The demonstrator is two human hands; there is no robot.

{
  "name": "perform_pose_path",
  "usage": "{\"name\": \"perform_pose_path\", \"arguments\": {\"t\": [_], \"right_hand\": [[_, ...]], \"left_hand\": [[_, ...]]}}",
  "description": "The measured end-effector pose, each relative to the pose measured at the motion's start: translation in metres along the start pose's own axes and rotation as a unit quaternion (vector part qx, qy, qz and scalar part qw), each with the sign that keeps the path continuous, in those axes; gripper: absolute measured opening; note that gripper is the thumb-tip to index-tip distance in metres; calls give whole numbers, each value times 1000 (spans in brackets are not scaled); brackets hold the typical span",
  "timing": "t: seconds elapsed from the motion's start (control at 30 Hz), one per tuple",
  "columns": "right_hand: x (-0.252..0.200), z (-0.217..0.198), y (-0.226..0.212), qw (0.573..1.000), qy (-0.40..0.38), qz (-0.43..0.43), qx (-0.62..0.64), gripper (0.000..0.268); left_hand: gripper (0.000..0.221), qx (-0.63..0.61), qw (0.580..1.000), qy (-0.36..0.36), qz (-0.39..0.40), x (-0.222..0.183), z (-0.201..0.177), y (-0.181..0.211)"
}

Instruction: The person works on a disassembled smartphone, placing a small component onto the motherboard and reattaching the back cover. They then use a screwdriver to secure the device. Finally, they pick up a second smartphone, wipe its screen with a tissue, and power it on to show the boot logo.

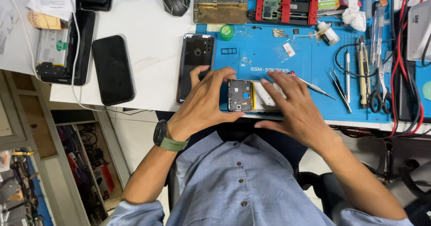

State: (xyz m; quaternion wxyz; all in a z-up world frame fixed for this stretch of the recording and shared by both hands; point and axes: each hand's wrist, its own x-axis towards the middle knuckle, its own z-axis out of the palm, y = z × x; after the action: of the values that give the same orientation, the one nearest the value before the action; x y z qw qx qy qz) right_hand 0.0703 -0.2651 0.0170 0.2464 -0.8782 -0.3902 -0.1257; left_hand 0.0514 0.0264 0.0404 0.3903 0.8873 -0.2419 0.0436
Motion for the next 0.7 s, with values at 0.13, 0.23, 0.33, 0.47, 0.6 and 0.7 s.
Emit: {"name": "perform_pose_path", "arguments": {"t": [0.13, 0.23, 0.33, 0.47, 0.6, 0.7], "right_hand": [[-3, 20, 9, 998, -2, -59, -11, 86], [6, 20, -2, 996, 69, -45, 43, 60], [16, 13, -23, 975, 169, 21, 144, 36], [19, 13, -38, 945, 208, 112, 226, 26], [38, 7, -63, 949, 213, 102, 207, 31], [49, 2, -78, 945, 222, 89, 224, 24]], "left_hand": [[92, -62, 998, 21, -18, 7, -16, 13], [115, -194, 978, 73, -38, 9, -13, 10], [138, -370, 919, 131, -41, 9, 15, -3], [97, -599, 791, 124, -3, 22, 38, 6], [84, -662, 742, 106, 4, 33, 40, 13], [43, -713, 694, 93, 42, 33, 41, 11]]}}
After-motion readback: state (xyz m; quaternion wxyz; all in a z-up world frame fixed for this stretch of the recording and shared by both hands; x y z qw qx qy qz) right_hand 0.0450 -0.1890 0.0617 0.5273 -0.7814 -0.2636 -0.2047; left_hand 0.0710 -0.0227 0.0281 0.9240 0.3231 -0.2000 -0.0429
